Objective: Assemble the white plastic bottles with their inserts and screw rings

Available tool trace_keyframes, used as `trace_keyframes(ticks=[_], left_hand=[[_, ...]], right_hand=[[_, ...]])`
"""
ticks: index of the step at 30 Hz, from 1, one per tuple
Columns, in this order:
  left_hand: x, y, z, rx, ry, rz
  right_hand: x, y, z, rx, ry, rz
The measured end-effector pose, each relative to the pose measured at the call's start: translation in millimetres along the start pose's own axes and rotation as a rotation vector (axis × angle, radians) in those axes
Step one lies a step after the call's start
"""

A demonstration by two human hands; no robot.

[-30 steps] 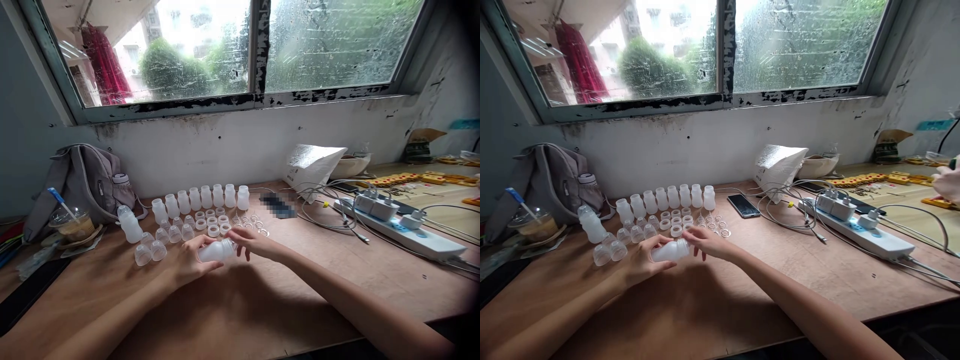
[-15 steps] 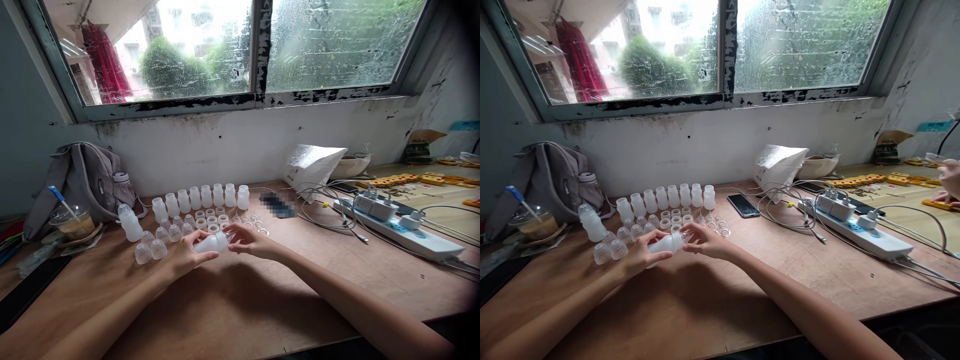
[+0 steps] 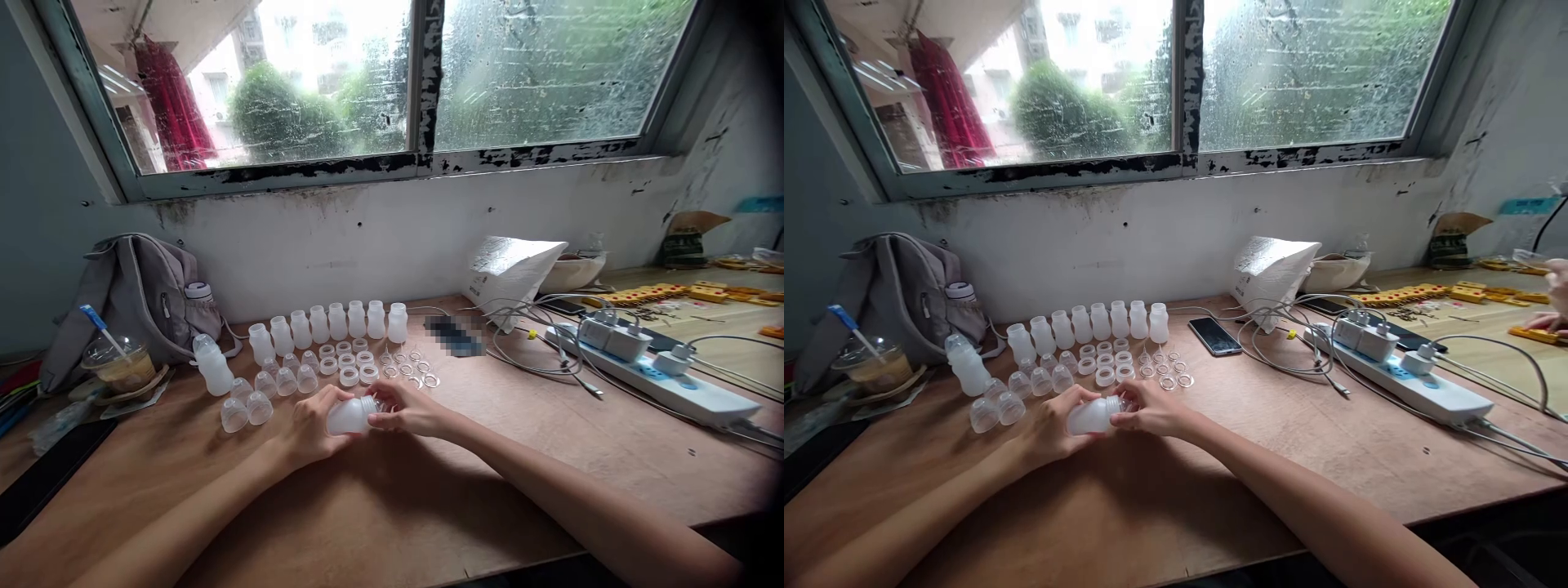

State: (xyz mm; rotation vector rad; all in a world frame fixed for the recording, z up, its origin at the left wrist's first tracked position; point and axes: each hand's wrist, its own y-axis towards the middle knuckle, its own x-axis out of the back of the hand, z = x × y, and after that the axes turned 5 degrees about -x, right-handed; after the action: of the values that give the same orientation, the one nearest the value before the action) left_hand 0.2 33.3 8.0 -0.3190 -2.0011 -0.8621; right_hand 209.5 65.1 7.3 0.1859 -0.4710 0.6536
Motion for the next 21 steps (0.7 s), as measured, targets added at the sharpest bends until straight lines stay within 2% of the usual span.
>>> trace_keyframes(ticks=[3, 6, 12, 15, 21], left_hand=[[-6.1, -3, 3, -0.068, 0.087, -0.032], [-9.4, -5, 6, -0.148, 0.155, -0.075], [-13.3, -8, 10, -0.297, 0.208, -0.097], [-15.3, -9, 10, -0.296, 0.191, -0.101], [-17.1, -10, 7, -0.287, 0.158, -0.081]], right_hand=[[-5, -3, 3, 0.024, -0.104, -0.091], [-9, -5, 7, -0.016, -0.167, -0.106], [-14, -3, 8, 0.057, -0.461, -0.189], [-14, -1, 9, 0.004, -0.422, -0.131], [-13, -2, 11, -0.114, -0.163, -0.011]])
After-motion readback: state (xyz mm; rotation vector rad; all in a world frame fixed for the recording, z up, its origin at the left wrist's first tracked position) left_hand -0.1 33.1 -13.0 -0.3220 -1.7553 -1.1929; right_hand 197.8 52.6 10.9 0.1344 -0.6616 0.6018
